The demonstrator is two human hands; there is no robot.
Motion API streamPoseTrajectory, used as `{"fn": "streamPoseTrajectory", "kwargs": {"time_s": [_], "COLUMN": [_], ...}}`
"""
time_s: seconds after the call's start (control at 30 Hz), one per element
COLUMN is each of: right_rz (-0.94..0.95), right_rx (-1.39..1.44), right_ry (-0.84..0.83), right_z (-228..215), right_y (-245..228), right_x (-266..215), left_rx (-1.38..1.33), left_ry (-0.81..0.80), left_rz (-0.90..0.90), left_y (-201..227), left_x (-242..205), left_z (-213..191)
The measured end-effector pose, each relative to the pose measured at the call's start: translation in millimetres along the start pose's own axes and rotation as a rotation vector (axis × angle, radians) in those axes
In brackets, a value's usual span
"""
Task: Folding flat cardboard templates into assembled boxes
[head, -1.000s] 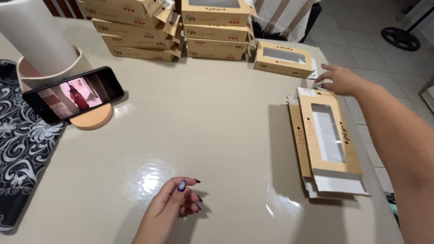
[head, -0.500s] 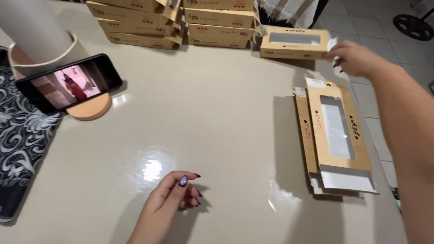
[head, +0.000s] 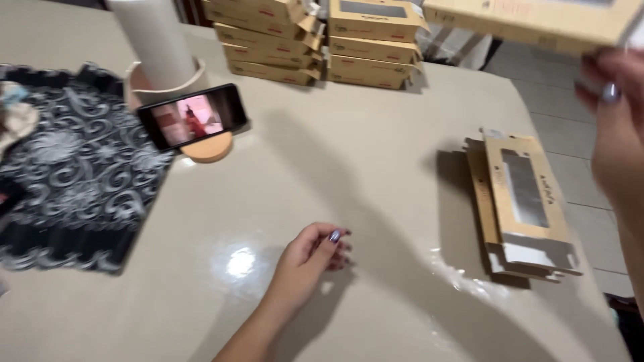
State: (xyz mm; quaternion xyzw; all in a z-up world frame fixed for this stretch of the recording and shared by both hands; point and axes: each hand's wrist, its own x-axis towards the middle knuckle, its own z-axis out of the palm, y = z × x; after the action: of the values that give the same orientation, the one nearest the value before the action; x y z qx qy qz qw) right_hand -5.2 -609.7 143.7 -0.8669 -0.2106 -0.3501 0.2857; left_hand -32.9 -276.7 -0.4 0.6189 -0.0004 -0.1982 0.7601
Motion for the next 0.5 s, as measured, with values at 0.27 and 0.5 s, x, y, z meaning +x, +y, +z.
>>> {"fn": "streamPoseTrajectory", "kwargs": {"time_s": [0.27, 0.5], "right_rz": [0.147, -0.058], "right_rx": [0.028, -0.088], "right_ry": [-0.086, -0.164], "right_z": [64.0, 86.1], "right_y": [-93.7, -93.3], "right_x": [-118.8, -156.1], "left_rx": [-0.303, -0.217], "left_ry": [-0.089, 0.327], "left_rz": [0.261, 0.117], "left_y": [13.1, 38.8], "left_x": [12.4, 9.3], "left_z": [-47.5, -70.6]}}
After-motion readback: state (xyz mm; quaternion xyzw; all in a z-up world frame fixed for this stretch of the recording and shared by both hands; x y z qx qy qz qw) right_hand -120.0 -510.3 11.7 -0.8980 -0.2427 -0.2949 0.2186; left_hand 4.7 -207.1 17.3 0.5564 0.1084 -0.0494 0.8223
